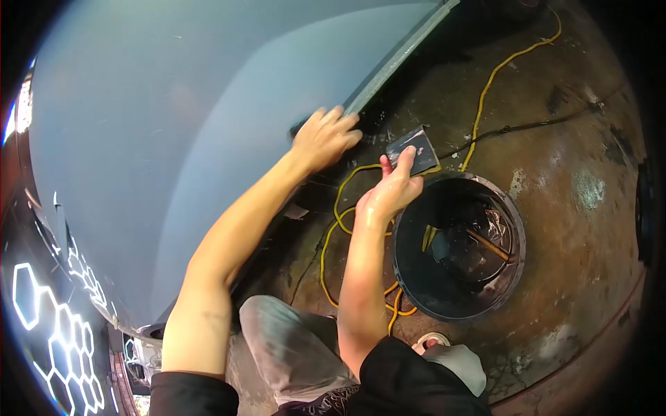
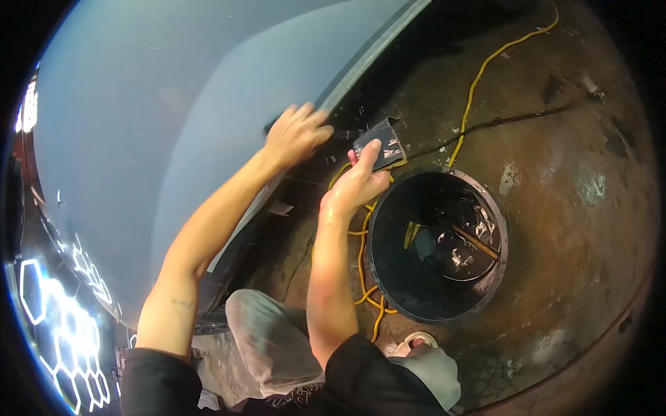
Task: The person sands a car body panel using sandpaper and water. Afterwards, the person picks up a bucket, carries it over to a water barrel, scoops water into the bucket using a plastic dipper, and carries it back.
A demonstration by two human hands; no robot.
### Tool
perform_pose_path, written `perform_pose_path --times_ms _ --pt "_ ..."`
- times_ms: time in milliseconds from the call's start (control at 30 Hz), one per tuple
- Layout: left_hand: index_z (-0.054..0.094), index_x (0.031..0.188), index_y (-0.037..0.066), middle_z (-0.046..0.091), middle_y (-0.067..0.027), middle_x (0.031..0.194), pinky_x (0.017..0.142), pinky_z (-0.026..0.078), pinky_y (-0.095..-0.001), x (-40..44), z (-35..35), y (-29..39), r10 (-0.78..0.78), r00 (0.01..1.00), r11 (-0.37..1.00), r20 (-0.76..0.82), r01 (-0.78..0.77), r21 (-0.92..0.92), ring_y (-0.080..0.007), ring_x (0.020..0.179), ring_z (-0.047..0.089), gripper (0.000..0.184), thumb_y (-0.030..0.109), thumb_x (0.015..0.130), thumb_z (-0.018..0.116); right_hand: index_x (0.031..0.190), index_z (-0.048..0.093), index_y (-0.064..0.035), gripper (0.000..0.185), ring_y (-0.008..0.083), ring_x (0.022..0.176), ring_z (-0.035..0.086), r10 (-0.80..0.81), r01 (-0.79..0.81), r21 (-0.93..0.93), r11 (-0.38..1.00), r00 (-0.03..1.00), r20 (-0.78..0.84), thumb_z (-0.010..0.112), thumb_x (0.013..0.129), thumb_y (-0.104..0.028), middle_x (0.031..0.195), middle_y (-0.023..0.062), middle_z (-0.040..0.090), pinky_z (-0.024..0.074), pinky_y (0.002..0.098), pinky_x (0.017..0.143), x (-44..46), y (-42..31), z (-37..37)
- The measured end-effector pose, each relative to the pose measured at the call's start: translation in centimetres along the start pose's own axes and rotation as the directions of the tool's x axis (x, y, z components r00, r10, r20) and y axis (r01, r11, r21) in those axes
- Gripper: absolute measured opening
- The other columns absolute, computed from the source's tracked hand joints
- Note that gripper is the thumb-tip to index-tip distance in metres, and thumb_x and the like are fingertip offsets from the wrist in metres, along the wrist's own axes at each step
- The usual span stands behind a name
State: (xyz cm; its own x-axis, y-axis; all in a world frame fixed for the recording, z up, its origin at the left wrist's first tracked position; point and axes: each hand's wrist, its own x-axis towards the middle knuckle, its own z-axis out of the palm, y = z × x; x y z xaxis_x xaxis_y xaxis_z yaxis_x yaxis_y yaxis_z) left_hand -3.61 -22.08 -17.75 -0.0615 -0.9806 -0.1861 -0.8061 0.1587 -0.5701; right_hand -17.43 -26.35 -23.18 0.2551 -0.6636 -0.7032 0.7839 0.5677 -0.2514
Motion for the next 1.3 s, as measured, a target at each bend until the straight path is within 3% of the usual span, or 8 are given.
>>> perform_pose_path --times_ms 167,400,500,600,833,1000,1167,1300 --pt "0.064 0.086 0.018 0.062 -0.0049 0.108 0.074 0.045 -0.0411 -19.1 -6.1 -0.3 -0.143 0.988 0.989 0.050 0.145 -0.039 -0.0259 0.101 0.057 0.024 0.014 0.064 0.073 0.109 0.062 -0.0011 0.021 0.0137 0.088 0.063 0.002 0.002 -0.027 1.000 0.987 0.158 0.069 0.091 -0.009 0.105 0.0055 0.065 0.0552 0.0287 0.072 2.5 1.6 -0.2" --pt "0.064 0.127 0.031 0.046 -0.0098 0.146 0.105 0.036 -0.0489 -31.8 -15.8 -2.6 -0.584 0.811 0.771 -0.026 0.564 0.296 -0.0326 0.133 0.042 0.079 -0.001 0.056 0.073 0.114 0.061 -0.0042 0.029 0.0133 0.088 0.064 -0.089 0.174 -0.229 0.958 0.937 0.338 0.073 0.088 -0.007 0.105 0.0037 0.065 0.0547 0.0281 0.073 4.8 2.3 -2.2" --pt "0.070 0.104 0.018 0.062 -0.0013 0.123 0.100 0.040 -0.0468 -30.7 -16.9 -4.3 -0.430 0.900 0.883 0.078 0.401 0.244 -0.0266 0.120 0.053 0.051 0.001 0.057 0.072 0.115 0.061 -0.0040 0.030 0.0139 0.090 0.064 -0.131 0.219 -0.297 0.929 0.948 0.291 0.072 0.088 -0.009 0.106 0.0040 0.065 0.0549 0.0290 0.073 7.1 1.3 -2.3" --pt "0.063 0.080 0.014 0.064 0.0020 0.091 0.085 0.046 -0.0422 -25.0 -14.1 -5.8 -0.277 0.959 0.959 0.058 0.272 0.082 -0.0230 0.094 0.060 0.021 0.012 0.061 0.069 0.115 0.061 -0.0027 0.030 0.0137 0.088 0.064 -0.223 0.300 -0.287 0.910 0.936 0.271 0.072 0.089 -0.012 0.106 0.0054 0.066 0.0553 0.0303 0.074 8.9 0.1 -1.7" --pt "0.062 0.079 0.013 0.062 -0.0007 0.097 0.093 0.044 -0.0385 7.9 -7.6 -9.8 -0.015 0.994 0.969 -0.105 0.040 0.244 -0.0236 0.109 0.059 0.006 0.017 0.079 0.058 0.113 0.061 -0.0053 0.024 0.0105 0.089 0.061 -0.380 0.432 -0.177 0.884 0.886 0.265 0.070 0.091 -0.009 0.103 0.0023 0.064 0.0515 0.0280 0.075 11.8 -3.8 -1.2" --pt "0.068 0.074 0.017 0.066 0.0004 0.080 0.078 0.043 -0.0365 28.8 0.5 -9.7 0.182 0.959 0.972 -0.219 -0.142 0.189 -0.0191 0.090 0.061 0.007 0.024 0.075 0.065 0.107 0.062 -0.0028 0.019 0.0086 0.085 0.057 -0.514 0.614 -0.271 0.742 0.780 0.357 0.069 0.091 -0.009 0.097 0.0019 0.064 0.0478 0.0259 0.078 13.0 -5.0 -1.7" --pt "0.076 0.087 0.019 0.073 -0.0008 0.096 0.081 0.050 -0.0374 32.4 2.8 -4.8 0.055 0.998 0.979 -0.028 -0.048 0.196 -0.0199 0.100 0.067 0.011 0.019 0.078 0.069 0.098 0.060 0.0023 0.022 0.0137 0.079 0.058 -0.503 0.691 -0.385 0.611 0.715 0.485 0.072 0.088 -0.013 0.088 0.0065 0.066 0.0488 0.0312 0.076 12.4 -4.9 -1.2" --pt "0.068 0.078 0.016 0.060 0.0015 0.090 0.077 0.045 -0.0372 22.2 4.7 -3.8 0.212 0.943 0.977 -0.257 -0.214 0.020 -0.0222 0.093 0.057 0.008 0.015 0.070 0.068 0.098 0.059 0.0037 0.027 0.0240 0.077 0.062 -0.490 0.670 -0.479 0.567 0.742 0.458 0.073 0.087 -0.017 0.087 0.0141 0.067 0.0493 0.0371 0.076 12.6 -4.8 -1.3"
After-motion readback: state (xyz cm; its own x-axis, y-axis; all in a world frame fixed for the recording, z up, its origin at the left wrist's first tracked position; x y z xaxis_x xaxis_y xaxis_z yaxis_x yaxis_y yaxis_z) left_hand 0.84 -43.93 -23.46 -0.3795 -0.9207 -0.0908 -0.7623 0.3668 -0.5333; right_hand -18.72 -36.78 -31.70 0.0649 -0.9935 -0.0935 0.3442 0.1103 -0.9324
